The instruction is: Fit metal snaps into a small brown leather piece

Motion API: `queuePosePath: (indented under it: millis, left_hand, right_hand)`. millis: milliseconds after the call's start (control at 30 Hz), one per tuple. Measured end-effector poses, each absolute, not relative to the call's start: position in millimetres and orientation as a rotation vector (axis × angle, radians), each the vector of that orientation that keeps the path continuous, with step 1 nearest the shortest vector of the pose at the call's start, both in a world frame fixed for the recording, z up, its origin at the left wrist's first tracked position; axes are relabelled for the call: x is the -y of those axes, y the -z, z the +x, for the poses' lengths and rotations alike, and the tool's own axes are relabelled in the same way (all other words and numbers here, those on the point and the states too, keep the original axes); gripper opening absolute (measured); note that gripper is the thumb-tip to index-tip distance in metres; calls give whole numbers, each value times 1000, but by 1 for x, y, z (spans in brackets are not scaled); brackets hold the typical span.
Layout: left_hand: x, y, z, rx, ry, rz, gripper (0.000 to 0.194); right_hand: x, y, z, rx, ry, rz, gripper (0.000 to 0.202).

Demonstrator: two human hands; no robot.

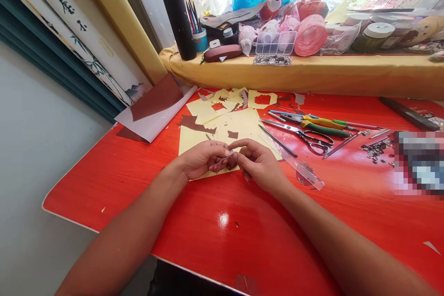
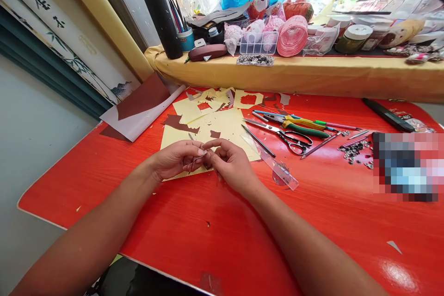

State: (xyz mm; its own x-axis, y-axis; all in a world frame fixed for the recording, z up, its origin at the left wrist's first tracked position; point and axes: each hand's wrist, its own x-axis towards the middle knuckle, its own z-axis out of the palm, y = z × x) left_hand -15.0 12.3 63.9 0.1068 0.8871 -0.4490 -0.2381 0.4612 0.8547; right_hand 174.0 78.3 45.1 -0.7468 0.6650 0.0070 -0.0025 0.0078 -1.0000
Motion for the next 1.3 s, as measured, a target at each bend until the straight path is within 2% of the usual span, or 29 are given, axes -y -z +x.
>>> queuePosePath:
  millis: [633, 800, 1033, 1300]
  left_hand:
    - [-13, -58, -17, -1016, -965, 601, 19]
    - [-12, -62, -17, -1106, -949, 725, 23]
    - [-10, -68, -21, -1339, -1101, 1048, 19]
    - [-5, -75, -12, -1502, -1049, 1236, 23]
  right_hand:
    - [-81, -48, 176, 1774, -1816, -667, 28]
    - [-82, -51, 177, 1750, -1833, -685, 29]
    - [-82, -46, 176, 1765, -1790, -736, 26]
    - [-83, -45, 175, 1735, -1800, -768, 27]
